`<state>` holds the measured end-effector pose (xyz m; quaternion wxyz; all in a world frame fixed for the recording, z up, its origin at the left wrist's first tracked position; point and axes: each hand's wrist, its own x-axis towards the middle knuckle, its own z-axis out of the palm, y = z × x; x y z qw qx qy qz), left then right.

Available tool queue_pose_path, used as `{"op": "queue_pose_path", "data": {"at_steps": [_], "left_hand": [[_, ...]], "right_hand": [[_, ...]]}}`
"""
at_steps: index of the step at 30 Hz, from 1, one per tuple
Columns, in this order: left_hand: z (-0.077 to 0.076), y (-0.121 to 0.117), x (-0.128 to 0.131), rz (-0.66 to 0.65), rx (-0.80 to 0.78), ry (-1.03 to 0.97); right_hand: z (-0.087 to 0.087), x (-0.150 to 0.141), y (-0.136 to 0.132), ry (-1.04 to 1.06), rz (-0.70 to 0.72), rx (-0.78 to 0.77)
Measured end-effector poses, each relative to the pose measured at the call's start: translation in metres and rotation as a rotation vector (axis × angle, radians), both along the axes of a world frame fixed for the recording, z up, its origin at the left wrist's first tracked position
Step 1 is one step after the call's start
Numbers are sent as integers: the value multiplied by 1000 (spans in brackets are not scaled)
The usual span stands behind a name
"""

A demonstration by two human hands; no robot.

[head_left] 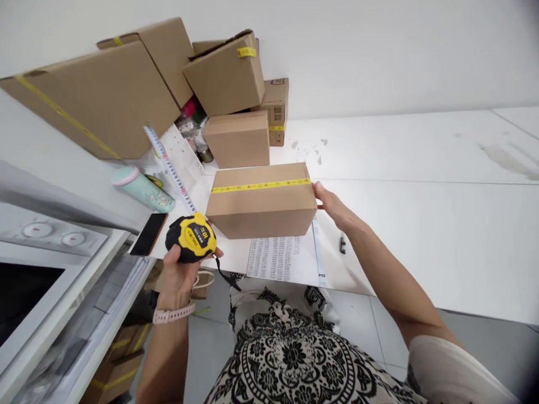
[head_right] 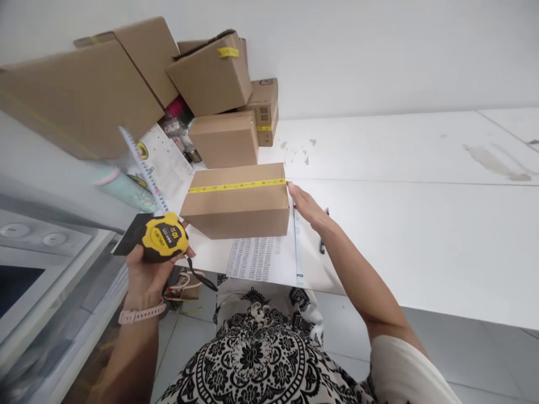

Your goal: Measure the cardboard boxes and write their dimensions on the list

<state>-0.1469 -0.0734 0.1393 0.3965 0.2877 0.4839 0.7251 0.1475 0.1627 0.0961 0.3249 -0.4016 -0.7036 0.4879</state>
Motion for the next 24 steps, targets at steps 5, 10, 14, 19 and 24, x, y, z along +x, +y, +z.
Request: {"op": "queue_pose_path", "data": {"at_steps": [5, 10, 14, 19, 24], "left_hand": [[-4, 17, -7, -58, 64, 45], [-17, 39, -20, -151, 58, 148], [-45, 59, -28, -234, -45, 93], [-65, 66, -31, -199, -150, 75], [-41, 59, -51, -100, -75, 240]], "right_hand": [[25, 1, -13, 122, 168, -64], [18, -2, -5, 162, 138, 188], [-35, -11, 2, 136, -3, 276], [-84, -10, -8, 35, -121, 342], [-95, 18, -31, -114, -423, 442]]}}
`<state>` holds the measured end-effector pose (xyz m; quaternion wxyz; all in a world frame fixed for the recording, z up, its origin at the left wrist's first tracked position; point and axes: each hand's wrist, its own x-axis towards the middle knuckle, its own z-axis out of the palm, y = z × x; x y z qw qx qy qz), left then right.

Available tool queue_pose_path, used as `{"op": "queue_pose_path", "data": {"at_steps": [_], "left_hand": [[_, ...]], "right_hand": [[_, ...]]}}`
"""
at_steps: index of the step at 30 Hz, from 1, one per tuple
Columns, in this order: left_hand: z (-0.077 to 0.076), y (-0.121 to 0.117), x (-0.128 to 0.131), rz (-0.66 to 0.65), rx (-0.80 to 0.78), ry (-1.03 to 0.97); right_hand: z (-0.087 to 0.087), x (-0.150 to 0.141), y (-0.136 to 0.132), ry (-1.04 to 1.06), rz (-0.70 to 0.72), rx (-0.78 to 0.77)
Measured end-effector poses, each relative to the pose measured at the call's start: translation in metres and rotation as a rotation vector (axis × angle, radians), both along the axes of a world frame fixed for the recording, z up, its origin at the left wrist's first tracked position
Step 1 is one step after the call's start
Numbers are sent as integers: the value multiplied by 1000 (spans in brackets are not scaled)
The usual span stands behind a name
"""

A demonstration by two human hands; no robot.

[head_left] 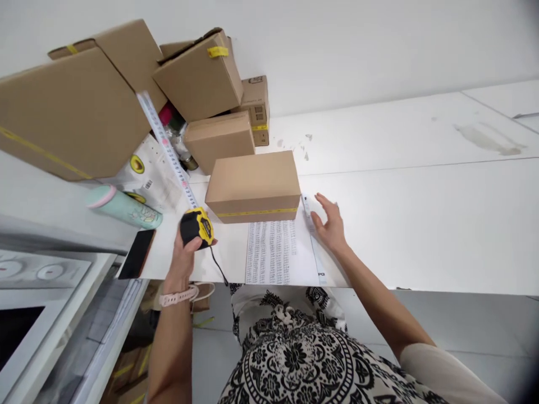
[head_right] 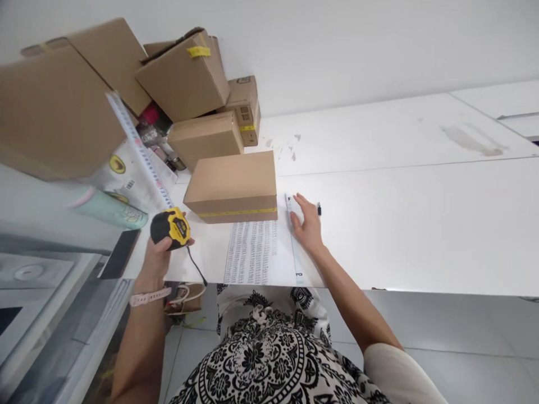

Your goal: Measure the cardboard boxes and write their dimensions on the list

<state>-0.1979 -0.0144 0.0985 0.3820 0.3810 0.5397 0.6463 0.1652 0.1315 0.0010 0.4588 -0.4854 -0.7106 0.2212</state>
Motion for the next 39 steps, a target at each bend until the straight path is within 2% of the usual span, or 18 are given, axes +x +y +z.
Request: {"op": "queue_pose_path", "data": {"at_steps": [3, 5, 8, 10, 14, 17, 19, 21, 23, 25, 27, 28, 30, 32, 33, 34, 36, 39], "left_hand": [[32, 14, -13, 8, 12, 240], [56, 35, -14, -13, -9, 440], [86, 71, -2, 15, -160, 791], [99, 90, 11, 8, -203, 929], [103, 118, 26, -140, -154, 1191], [96, 143, 23, -122, -281, 1452], [93, 157, 19, -108, -361, 1551], [93, 158, 19, -113, -296, 1603], [89, 142, 27, -58, -122, 1626], [74, 110, 43, 53, 79, 1603], [44, 65, 64, 151, 222, 1506], [23, 42, 74, 136, 295, 1447], [-23, -3, 89, -8, 251, 1395], [-65, -38, 97, -208, 62, 1443], [-81, -51, 100, -305, 20, 1475], [-94, -60, 103, -365, -4, 1513], [-109, -69, 109, -432, -24, 1572], [-116, -67, 125, -432, -30, 1604]], "right_hand": [[-6, 23, -7, -63, -309, -33], [-10, 34, -7, -126, -438, -108], [-15, 42, -5, -260, -498, -228], [-16, 41, -4, -356, -505, -285], [-14, 38, -2, -465, -499, -346], [-14, 40, -1, -444, -487, -367], [-14, 43, 0, -393, -484, -364], [-14, 48, -1, -277, -481, -364], [-13, 53, -6, -59, -469, -384], [-10, 58, -15, 206, -459, -421], [-5, 62, -29, 422, -436, -441], [-3, 64, -38, 500, -411, -447], [0, 67, -57, 624, -309, -479], [3, 68, -76, 758, -161, -562], [5, 67, -84, 826, -84, -614], [6, 65, -91, 886, -14, -661], [10, 59, -102, 968, 99, -719], [19, 47, -110, 999, 230, -733]]}}
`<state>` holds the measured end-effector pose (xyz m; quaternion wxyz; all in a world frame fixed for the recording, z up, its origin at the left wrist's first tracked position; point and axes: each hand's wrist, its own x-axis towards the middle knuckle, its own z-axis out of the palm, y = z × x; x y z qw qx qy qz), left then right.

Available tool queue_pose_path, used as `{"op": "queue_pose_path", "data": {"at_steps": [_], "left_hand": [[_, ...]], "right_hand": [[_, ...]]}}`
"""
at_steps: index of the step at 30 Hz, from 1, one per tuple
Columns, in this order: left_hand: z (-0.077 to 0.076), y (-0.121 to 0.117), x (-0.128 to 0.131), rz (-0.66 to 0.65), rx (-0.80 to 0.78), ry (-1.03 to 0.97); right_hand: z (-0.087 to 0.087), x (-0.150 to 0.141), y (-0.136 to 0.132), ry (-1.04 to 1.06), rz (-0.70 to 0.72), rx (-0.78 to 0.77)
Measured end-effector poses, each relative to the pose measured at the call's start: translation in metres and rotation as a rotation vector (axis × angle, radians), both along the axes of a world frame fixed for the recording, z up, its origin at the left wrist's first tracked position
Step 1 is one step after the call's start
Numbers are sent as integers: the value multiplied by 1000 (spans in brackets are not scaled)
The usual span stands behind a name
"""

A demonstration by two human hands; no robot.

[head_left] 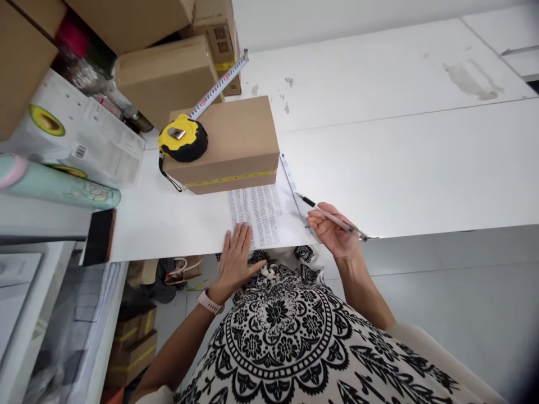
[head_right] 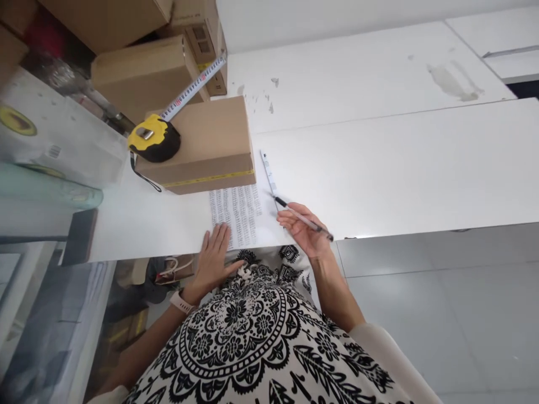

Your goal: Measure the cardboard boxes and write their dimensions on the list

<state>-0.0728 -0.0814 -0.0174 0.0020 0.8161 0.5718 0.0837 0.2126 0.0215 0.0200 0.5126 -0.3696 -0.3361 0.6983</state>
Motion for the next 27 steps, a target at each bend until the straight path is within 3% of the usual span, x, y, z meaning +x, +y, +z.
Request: {"op": "queue_pose_path", "data": {"at_steps": [3, 7, 10, 14, 17, 20, 23, 27], "left_hand": [[-1, 6, 20, 38, 16, -4], [1, 11, 45, 64, 8, -25], [5, 21, 64, -73, 2, -56], [3, 42, 86, -221, -31, -34], [-1, 49, 92, -212, -17, 18], [-3, 48, 93, -200, 32, 63], [-4, 46, 93, -189, 58, 62], [-7, 44, 93, -176, 129, 17]], "right_hand": [[7, -9, -3, -17, 42, 57], [2, -16, 1, -186, -51, 145], [-9, -19, 13, -310, -68, 155], [-20, -22, 29, -322, 103, 145], [-22, -26, 36, -464, 174, 165], [-23, -31, 38, -602, 144, 242], [-25, -34, 39, -642, 140, 299], [-28, -34, 42, -644, 195, 242]]}}
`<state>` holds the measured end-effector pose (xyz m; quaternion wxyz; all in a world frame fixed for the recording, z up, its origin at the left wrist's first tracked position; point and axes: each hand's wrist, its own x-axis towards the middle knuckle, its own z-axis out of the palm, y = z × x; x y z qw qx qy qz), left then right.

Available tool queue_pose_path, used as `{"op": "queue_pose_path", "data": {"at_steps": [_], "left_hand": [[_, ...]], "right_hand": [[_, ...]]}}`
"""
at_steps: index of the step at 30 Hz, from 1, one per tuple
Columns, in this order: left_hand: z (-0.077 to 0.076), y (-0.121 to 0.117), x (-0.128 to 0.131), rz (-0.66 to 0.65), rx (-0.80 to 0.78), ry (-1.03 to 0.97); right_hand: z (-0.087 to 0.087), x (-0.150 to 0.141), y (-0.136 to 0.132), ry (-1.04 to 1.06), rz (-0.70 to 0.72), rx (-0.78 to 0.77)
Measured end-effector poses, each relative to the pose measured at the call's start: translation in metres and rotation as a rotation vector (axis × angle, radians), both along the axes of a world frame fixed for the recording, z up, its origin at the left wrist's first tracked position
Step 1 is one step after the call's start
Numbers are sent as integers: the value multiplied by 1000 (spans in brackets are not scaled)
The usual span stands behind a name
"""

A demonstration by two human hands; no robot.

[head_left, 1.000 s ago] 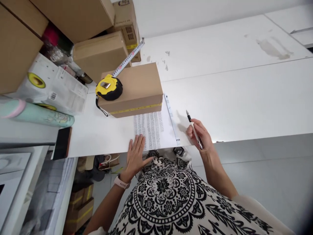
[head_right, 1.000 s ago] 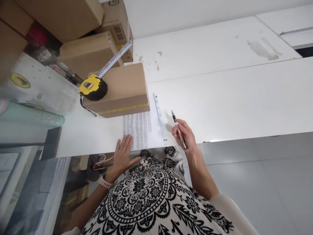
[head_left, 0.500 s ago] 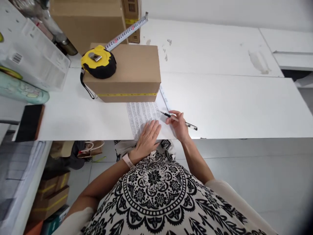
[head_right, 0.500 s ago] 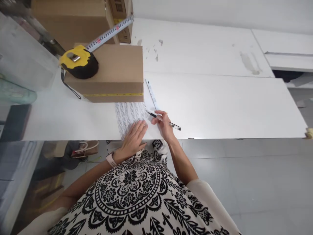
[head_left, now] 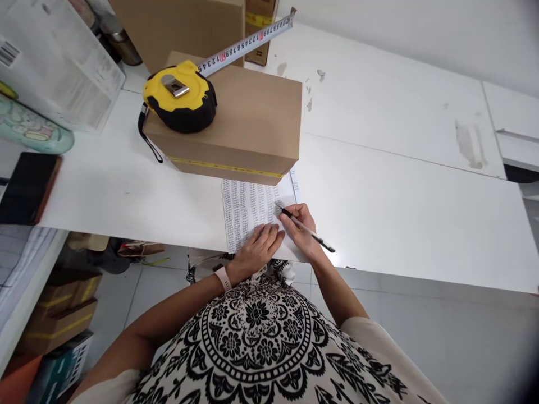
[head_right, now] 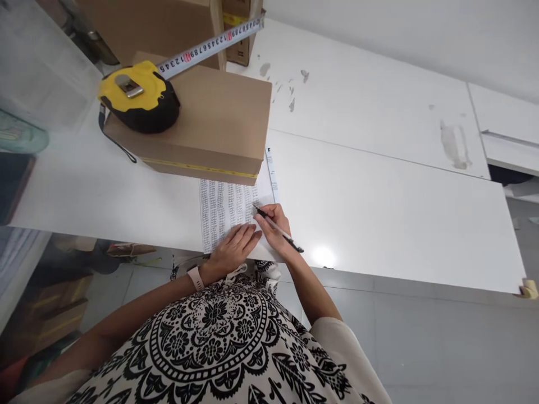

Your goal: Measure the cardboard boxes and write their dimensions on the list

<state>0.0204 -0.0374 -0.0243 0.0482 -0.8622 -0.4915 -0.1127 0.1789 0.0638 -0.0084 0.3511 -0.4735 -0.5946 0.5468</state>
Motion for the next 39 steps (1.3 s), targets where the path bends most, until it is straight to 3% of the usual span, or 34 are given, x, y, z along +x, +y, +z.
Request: {"op": "queue_pose_path", "data": {"at_steps": [8, 16, 21, 28, 34, 39], "left_hand": [[2, 0, 1, 44, 42, -15], [4, 2, 2, 44, 136, 39], [-1, -1, 3, 55, 63, 18], [-3, 0, 3, 52, 65, 8], [2, 1, 2, 49, 184, 72], [-1, 0, 3, 55, 118, 11]], "right_hand": [[2, 3, 0, -76, -80, 59], [-10, 5, -1, -119, -75, 144], [-4, 3, 0, -199, 17, 257], [-2, 1, 2, -229, 38, 271], [-2, 1, 1, -257, 70, 263], [-1, 0, 2, -267, 71, 267]]}}
